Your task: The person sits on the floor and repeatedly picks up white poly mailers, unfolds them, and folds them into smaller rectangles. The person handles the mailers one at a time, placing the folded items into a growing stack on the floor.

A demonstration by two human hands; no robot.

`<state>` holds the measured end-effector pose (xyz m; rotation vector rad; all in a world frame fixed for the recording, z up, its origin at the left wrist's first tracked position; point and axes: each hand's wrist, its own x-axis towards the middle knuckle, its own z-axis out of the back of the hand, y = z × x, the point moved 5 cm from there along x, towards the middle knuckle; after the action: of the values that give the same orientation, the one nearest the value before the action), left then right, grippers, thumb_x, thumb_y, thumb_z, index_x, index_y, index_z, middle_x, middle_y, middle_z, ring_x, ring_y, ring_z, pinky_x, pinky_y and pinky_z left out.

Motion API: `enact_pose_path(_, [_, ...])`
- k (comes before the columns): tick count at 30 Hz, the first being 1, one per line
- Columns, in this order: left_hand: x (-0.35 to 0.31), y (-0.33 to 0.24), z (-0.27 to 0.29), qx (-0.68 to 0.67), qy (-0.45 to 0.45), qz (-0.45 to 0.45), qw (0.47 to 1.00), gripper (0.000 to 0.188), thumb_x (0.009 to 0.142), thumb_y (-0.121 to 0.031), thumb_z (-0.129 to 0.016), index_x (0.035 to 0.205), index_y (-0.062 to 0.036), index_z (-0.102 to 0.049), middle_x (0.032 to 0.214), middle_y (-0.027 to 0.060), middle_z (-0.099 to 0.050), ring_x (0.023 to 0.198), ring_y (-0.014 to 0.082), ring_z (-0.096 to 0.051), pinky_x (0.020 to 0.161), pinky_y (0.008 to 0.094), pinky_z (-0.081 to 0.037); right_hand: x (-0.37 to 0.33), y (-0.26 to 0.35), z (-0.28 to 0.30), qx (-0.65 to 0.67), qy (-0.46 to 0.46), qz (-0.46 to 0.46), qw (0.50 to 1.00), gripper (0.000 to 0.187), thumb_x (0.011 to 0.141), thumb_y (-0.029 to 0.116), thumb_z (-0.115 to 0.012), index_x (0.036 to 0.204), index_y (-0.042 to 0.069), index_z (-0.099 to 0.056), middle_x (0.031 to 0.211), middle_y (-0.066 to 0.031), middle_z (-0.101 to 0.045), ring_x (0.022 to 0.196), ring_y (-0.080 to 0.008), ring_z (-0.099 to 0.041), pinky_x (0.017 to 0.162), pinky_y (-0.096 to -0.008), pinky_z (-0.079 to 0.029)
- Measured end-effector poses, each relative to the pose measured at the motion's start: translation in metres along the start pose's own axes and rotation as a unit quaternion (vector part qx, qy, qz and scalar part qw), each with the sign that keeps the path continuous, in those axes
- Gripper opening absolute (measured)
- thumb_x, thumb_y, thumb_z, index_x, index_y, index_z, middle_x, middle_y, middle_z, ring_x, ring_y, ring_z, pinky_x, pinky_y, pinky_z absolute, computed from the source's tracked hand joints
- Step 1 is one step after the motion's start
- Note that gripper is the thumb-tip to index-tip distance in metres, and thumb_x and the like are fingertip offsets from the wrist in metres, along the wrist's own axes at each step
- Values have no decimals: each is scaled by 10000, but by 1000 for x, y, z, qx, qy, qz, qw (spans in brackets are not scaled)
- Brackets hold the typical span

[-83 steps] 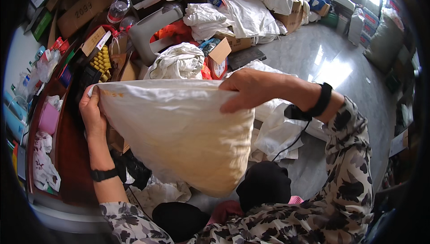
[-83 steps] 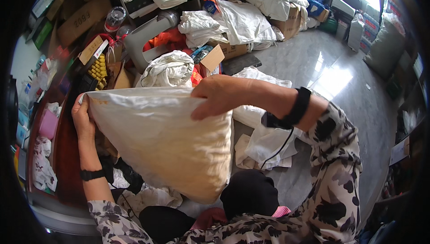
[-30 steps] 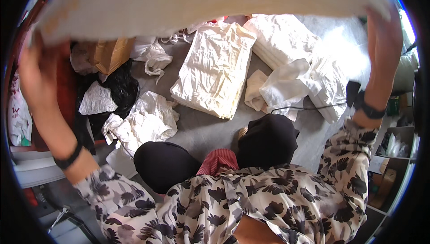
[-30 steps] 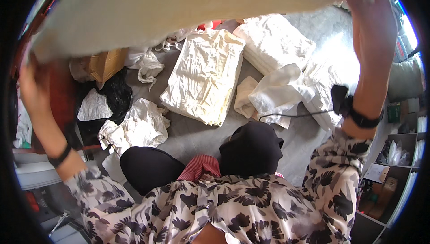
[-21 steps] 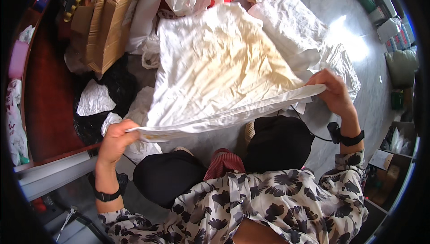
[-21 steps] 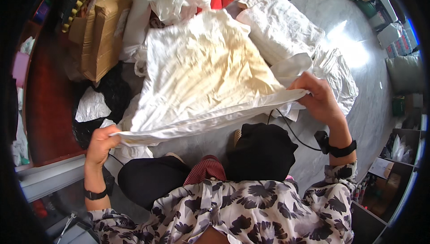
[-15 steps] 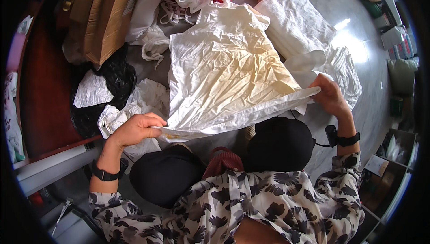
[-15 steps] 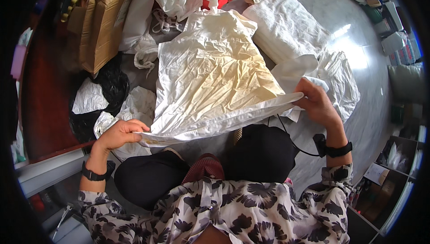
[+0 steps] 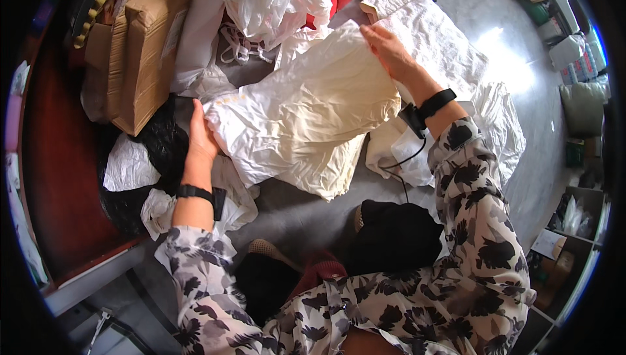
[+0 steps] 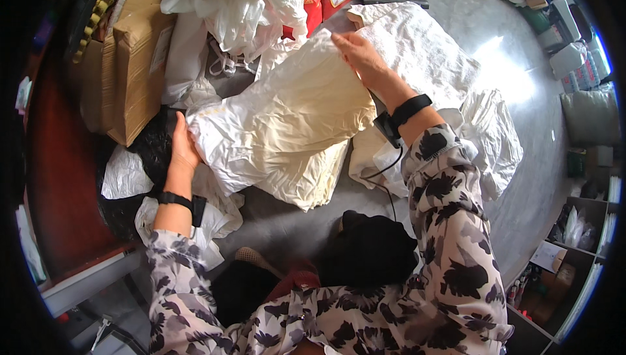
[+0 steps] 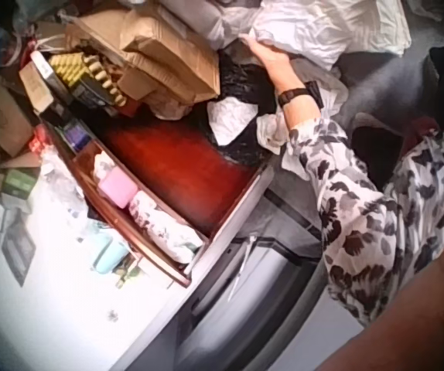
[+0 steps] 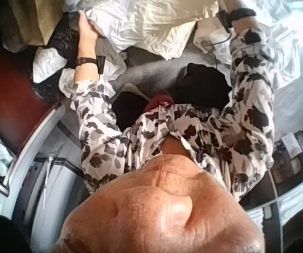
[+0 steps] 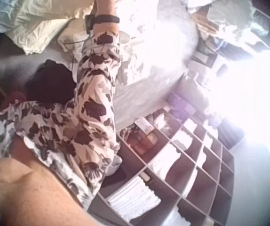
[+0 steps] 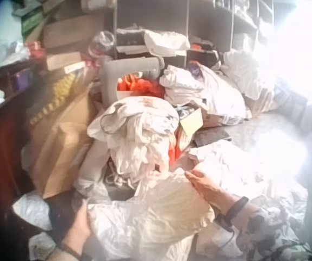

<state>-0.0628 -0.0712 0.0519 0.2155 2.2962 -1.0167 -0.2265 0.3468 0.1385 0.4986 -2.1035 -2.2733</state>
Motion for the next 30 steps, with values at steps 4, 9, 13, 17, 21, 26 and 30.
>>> enact_pose_path(4, [-17, 31, 10, 1, 43, 43, 998, 739, 899, -541, -602, 1394, -14, -446, 1385, 122, -536, 1272, 307, -502, 1073, 459, -377, 3, -44, 1, 65, 73, -133, 986, 256, 901, 233, -706, 1017, 13, -648, 940, -40, -676, 861, -115, -651, 737, -281, -522])
enact_pose_path(9, [-53, 55, 22, 15, 69, 56, 996, 725, 767, -324, -809, 1356, -44, -493, 1325, 72, -577, 1228, 281, -535, 1049, 432, -402, -9, -40, -8, 150, 123, -79, 978, 286, 945, 178, -645, 1179, 16, -616, 1029, -30, -676, 914, -110, -640, 820, -271, -513])
enact_pose_path(13, [-57, 68, 19, 58, 45, 3, 997, 576, 813, -101, -747, 1333, -39, -505, 1236, 56, -617, 1155, 221, -570, 998, 388, -449, 10, -49, -12, 91, 76, -13, 993, 273, 977, 187, -598, 1216, 55, -597, 1032, -9, -672, 904, -81, -607, 792, -265, -497])
enact_pose_path(17, [-44, 86, 29, 102, -142, -66, 982, 434, 855, -9, -671, 1266, -56, -541, 1157, 74, -643, 1021, 217, -632, 898, 362, -511, 43, -87, -5, -53, 4, -8, 999, 243, 972, 162, -591, 1187, 50, -596, 986, 3, -666, 865, -69, -582, 752, -260, -480])
enact_pose_path(21, [-32, 108, 39, 172, -196, -65, 963, 313, 893, -38, -655, 1185, -46, -542, 1106, 82, -649, 942, 184, -634, 820, 335, -520, 53, -106, -1, -137, -33, -43, 989, 284, 904, 231, -683, 1097, 36, -610, 949, -54, -671, 867, -115, -617, 738, -278, -494])
enact_pose_path(26, [-38, 103, 46, 337, -225, -76, 911, 480, 810, -183, -789, 1173, -32, -515, 1129, 114, -631, 994, 208, -611, 845, 363, -503, 53, -77, 0, -321, -91, 12, 943, 514, 780, 428, -774, 1026, 9, -607, 939, -132, -669, 850, -193, -646, 729, -326, -517])
enact_pose_path(30, [-53, 73, 13, 581, -287, -253, 719, 722, 638, -281, -860, 1217, -49, -495, 1116, 164, -576, 1082, 342, -558, 925, 414, -451, 70, -85, 4, -305, -25, -86, 948, 548, 740, 420, -817, 1032, 15, -593, 925, -99, -644, 833, -166, -610, 688, -322, -495])
